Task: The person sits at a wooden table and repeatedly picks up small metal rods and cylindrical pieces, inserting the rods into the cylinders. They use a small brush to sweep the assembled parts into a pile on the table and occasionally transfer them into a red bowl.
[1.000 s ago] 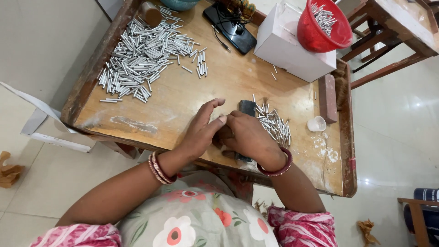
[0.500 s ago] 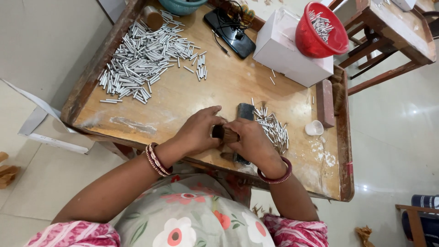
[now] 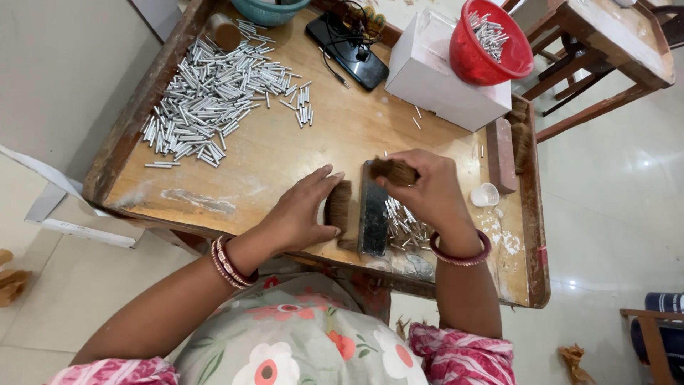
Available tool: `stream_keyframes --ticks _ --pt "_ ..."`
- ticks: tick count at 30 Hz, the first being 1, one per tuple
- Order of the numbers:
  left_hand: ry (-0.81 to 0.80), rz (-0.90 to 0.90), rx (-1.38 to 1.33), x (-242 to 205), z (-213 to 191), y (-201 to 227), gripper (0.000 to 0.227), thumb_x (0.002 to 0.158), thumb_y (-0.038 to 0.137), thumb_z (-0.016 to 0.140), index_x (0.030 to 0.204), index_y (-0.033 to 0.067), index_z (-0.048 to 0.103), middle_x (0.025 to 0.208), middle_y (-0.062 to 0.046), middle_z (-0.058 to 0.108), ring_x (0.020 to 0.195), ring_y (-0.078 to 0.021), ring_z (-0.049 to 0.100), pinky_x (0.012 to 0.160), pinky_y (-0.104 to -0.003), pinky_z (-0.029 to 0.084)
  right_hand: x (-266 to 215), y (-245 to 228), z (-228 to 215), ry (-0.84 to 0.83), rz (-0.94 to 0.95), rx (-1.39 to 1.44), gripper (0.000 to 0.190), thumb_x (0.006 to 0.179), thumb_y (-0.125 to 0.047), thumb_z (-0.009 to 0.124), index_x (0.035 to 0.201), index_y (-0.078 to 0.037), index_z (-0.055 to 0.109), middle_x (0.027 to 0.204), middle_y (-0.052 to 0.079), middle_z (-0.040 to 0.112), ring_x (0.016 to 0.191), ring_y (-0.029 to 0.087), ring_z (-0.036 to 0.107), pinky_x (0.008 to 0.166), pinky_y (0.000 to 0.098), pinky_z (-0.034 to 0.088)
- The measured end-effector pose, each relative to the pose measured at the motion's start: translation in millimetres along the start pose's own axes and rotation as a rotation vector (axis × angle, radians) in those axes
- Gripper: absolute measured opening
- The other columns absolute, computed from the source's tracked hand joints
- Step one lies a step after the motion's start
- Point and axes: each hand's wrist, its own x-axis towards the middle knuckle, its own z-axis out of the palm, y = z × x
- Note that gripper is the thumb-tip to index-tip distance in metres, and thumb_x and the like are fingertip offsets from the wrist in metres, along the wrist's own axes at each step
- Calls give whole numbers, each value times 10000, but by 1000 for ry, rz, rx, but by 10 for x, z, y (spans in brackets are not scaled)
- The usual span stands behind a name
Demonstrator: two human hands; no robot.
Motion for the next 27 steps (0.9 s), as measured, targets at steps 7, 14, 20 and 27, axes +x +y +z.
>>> stream_keyframes --ticks 7,14,20,27 --pt "-47 46 -23 11 -63 36 1187 616 260 929 1540 -8 235 1581 -255 309 1485 -382 282 1191 -402 274 415 198 503 -223 -154 -122 271 734 -131 811 1000 -82 788 977 140 758 897 323 736 814 384 575" --pt "55 55 94 139 -97 166 1206 552 218 966 1511 -42 284 1496 -253 422 1374 -413 420 1120 -421 377 419 198 606 -420 -147 -422 416 683 -182 789 1095 -150 750 1071 77 692 1077 334 591 930 496 412" --pt "74 9 78 310 -18 178 1198 562 168 958 1526 -15 271 1359 -223 539 1211 -417 564 986 -428 493 421 360 637 -357 -162 -442 350 734 -146 739 1083 -120 733 1075 83 693 1085 346 574 948 501 383" --pt "70 -61 -29 178 157 326 1228 637 111 908 1594 21 144 1387 -223 530 1110 -413 625 923 -424 535 355 272 489 -454 -180 -449 321 732 -131 722 1052 -112 730 1076 72 697 1101 328 569 970 486 365"
